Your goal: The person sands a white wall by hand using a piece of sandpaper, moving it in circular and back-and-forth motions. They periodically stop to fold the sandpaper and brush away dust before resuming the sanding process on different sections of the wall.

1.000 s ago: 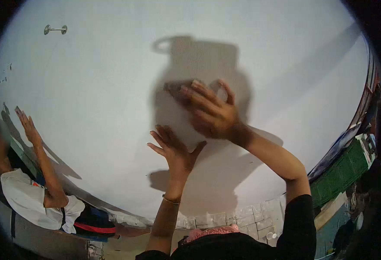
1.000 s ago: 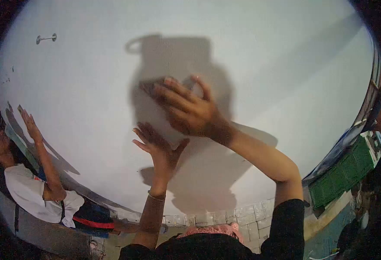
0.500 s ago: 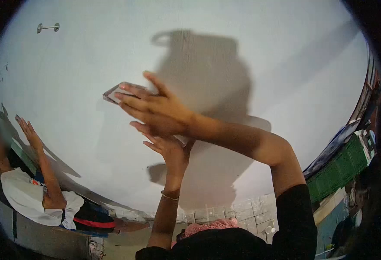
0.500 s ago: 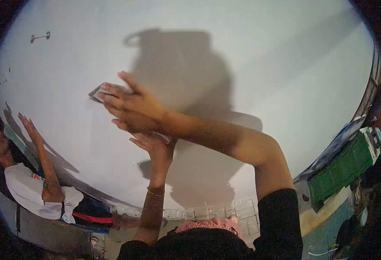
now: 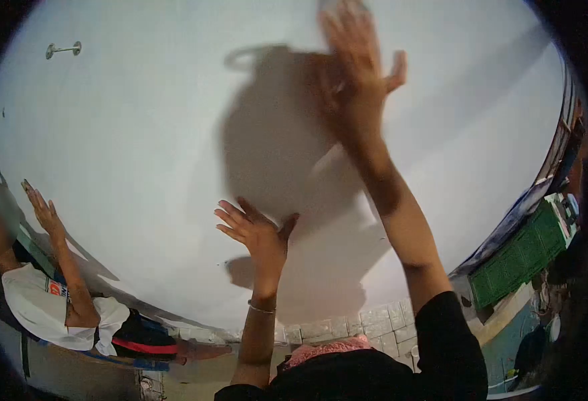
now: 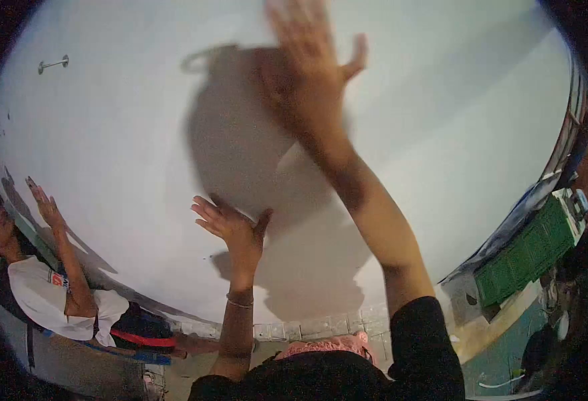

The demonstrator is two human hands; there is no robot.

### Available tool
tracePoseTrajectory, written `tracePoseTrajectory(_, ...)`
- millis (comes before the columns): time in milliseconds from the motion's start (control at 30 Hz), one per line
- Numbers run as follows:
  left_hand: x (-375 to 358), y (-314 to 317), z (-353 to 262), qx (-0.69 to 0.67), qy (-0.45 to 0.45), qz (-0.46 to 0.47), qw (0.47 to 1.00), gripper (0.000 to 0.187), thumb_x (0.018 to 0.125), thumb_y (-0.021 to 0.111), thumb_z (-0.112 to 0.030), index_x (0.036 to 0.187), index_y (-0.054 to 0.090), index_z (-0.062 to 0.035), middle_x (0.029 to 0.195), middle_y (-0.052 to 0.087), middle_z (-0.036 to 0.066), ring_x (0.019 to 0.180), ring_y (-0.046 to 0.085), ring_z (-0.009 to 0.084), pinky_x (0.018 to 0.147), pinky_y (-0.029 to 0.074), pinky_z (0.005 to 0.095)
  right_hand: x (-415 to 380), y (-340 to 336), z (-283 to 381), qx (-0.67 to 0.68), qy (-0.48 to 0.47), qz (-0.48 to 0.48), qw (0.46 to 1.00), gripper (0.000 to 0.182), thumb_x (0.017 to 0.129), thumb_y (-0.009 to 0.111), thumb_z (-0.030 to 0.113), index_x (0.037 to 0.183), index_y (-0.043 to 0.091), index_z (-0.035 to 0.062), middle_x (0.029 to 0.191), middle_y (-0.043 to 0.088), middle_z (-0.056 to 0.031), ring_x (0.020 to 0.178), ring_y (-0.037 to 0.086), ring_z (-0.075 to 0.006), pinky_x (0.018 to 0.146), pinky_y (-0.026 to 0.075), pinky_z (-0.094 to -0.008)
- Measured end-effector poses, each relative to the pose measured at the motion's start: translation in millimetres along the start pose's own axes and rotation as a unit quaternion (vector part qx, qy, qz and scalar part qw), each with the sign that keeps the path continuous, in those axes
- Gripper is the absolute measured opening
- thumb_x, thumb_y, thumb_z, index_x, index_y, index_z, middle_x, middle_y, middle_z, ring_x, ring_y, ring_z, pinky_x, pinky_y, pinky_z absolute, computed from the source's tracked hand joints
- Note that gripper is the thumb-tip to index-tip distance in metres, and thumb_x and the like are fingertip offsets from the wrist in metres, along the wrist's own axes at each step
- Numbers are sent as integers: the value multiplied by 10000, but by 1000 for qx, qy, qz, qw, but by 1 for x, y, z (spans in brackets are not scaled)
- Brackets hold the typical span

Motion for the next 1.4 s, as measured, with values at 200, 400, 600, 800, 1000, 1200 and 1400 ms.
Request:
tracePoseTrajectory(200,-3,-6,1,-11,-14,-14,1000,1248,734,691,-596,1388,-8,205,1443,-170,406,1331,-157,586,1012,-59,719,-1,5,19,30,9,-26,999,600,805,625,331,1359,473,159,1449,425,-67,1387,315,-241,1047,11,-649)
tracePoseTrajectory(400,-6,-6,2,-7,12,-34,999,1233,748,703,-563,1420,-49,145,1447,-183,398,1334,-162,580,1017,-66,708,13,11,40,14,-48,-10,999,507,784,632,316,1257,551,155,1359,510,-25,1353,375,-191,1045,59,-667)
tracePoseTrajectory(600,-3,-1,10,-10,-17,-2,1000,1193,766,660,-599,1412,16,169,1448,-168,403,1333,-164,579,1023,-59,704,7,34,63,37,-48,15,998,532,759,654,316,1266,551,190,1455,412,-30,1368,353,-195,1076,87,-633)
tracePoseTrajectory(800,-4,-3,7,2,-6,-20,1000,1163,783,645,-595,1421,27,156,1451,-158,403,1335,-173,574,1029,-49,702,28,14,33,35,42,-96,994,488,776,643,308,1238,580,163,1433,439,-21,1361,354,-208,1081,26,-612)
tracePoseTrajectory(1000,-5,-2,12,-4,13,-4,1000,1150,806,618,-601,1443,-19,113,1451,-182,396,1332,-188,572,1026,-52,702,-48,39,95,141,-130,154,969,497,793,670,218,1275,560,167,1414,474,-26,1381,333,-198,1106,-25,-550)
tracePoseTrajectory(1200,6,-21,4,-17,-6,26,1000,1081,845,584,-583,1466,-23,61,1457,-212,371,1325,-206,574,988,-21,747,-81,-36,-35,36,141,-15,989,490,740,642,131,1224,582,175,1420,467,-63,1342,401,-256,1093,53,-583)
tracePoseTrajectory(1400,48,-40,-47,-47,76,-15,996,942,866,522,-616,1514,62,-109,1511,-184,272,1366,-198,504,993,-96,724,-142,-29,-12,-39,-94,157,982,510,813,542,247,1322,532,213,1480,395,-14,1390,320,-164,1079,49,-580)
Point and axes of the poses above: each hand's wrist, its own x-axis towards the middle knuckle, its own y-axis out of the palm, z = x × y, the point moved 9 cm from there along x, towards the middle knuckle
